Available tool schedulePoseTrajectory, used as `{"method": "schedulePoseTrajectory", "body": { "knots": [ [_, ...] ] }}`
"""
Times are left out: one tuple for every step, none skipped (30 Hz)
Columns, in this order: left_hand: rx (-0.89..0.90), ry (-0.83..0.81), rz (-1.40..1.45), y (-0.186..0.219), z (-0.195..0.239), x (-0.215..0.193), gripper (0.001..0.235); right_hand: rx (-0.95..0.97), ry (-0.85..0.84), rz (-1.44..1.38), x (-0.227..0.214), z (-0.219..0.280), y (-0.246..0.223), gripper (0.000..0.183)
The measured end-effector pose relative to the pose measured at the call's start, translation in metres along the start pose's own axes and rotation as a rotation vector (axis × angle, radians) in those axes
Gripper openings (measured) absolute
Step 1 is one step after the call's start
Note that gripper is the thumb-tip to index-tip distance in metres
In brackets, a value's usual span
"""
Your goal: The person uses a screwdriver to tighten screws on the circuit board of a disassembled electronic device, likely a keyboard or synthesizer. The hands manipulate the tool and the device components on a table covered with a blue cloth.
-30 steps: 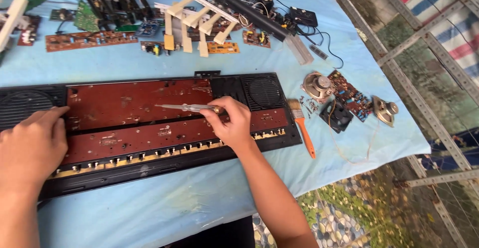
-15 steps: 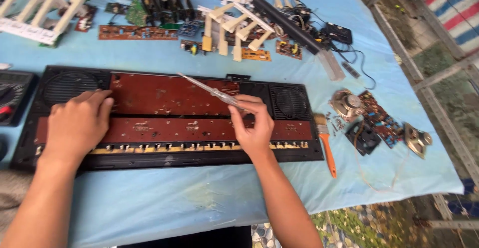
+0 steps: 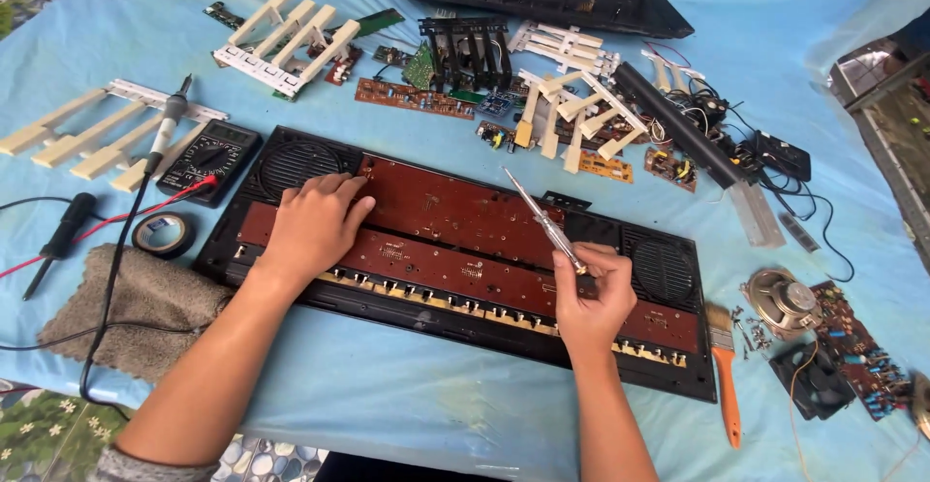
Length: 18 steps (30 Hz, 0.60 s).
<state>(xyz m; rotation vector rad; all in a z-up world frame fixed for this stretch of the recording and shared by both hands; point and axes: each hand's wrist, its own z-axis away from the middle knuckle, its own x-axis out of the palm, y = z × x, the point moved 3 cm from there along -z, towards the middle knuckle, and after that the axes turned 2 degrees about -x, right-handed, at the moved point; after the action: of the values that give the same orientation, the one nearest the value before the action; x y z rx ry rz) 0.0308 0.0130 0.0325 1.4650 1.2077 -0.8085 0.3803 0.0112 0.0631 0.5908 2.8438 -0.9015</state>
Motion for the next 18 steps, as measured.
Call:
{"method": "schedulePoseTrajectory", "body": {
  "knots": [
    [0.017,0.007,0.006,0.003,-0.001,-0.001,0.043,0.023,-0.001,0.010,-0.001,0.000,0.003,0.019],
    [0.027,0.009,0.013,0.005,0.001,-0.004,0.043,0.018,0.004,0.021,-0.001,0.003,0.004,0.019],
    [0.033,0.021,0.017,0.007,0.003,-0.007,0.043,0.047,0.005,0.019,-0.001,0.004,0.006,0.020],
    [0.048,0.034,0.026,0.011,0.001,-0.009,0.043,0.073,0.012,0.025,-0.003,0.005,0.009,0.020],
    [0.066,0.038,0.038,0.010,0.001,-0.009,0.043,0.066,0.022,0.043,-0.002,0.004,0.011,0.020],
    [0.074,0.045,0.025,0.010,0.001,-0.009,0.042,0.095,0.029,0.012,-0.003,0.005,0.012,0.020],
    [0.082,0.052,0.011,0.011,0.000,-0.008,0.041,0.123,0.037,-0.019,-0.005,0.006,0.015,0.019],
    [0.116,0.044,0.029,0.009,0.001,-0.004,0.041,0.126,0.056,0.016,-0.004,0.011,0.019,0.019],
    [0.120,0.070,0.004,0.007,0.000,-0.002,0.040,0.163,0.054,0.035,-0.003,0.014,0.025,0.021],
    [0.132,0.093,-0.021,0.006,-0.001,0.001,0.039,0.205,0.060,0.058,-0.003,0.020,0.030,0.023],
    [0.174,0.082,-0.003,0.009,-0.001,0.003,0.039,0.212,0.086,0.096,-0.006,0.017,0.025,0.023],
    [0.211,0.141,-0.030,0.009,0.000,0.002,0.035,0.194,0.075,0.033,-0.004,0.014,0.020,0.021],
    [0.246,0.202,-0.053,0.008,0.000,0.001,0.032,0.175,0.063,-0.029,-0.001,0.009,0.015,0.020],
    [0.268,0.202,-0.043,0.009,0.000,0.002,0.032,0.173,0.078,-0.011,-0.002,0.008,0.013,0.020],
    [0.254,0.182,-0.063,0.008,-0.001,0.004,0.034,0.164,0.056,-0.040,-0.002,0.007,0.011,0.019],
    [0.233,0.168,-0.086,0.005,0.000,0.005,0.036,0.149,0.029,-0.078,0.002,0.006,0.008,0.019],
    [0.246,0.174,-0.080,0.007,-0.004,0.008,0.036,0.143,0.039,-0.067,-0.001,0.002,0.010,0.019],
    [0.257,0.181,-0.041,0.004,-0.002,0.008,0.035,0.098,0.007,-0.079,0.002,0.002,0.007,0.018]
  ]
}}
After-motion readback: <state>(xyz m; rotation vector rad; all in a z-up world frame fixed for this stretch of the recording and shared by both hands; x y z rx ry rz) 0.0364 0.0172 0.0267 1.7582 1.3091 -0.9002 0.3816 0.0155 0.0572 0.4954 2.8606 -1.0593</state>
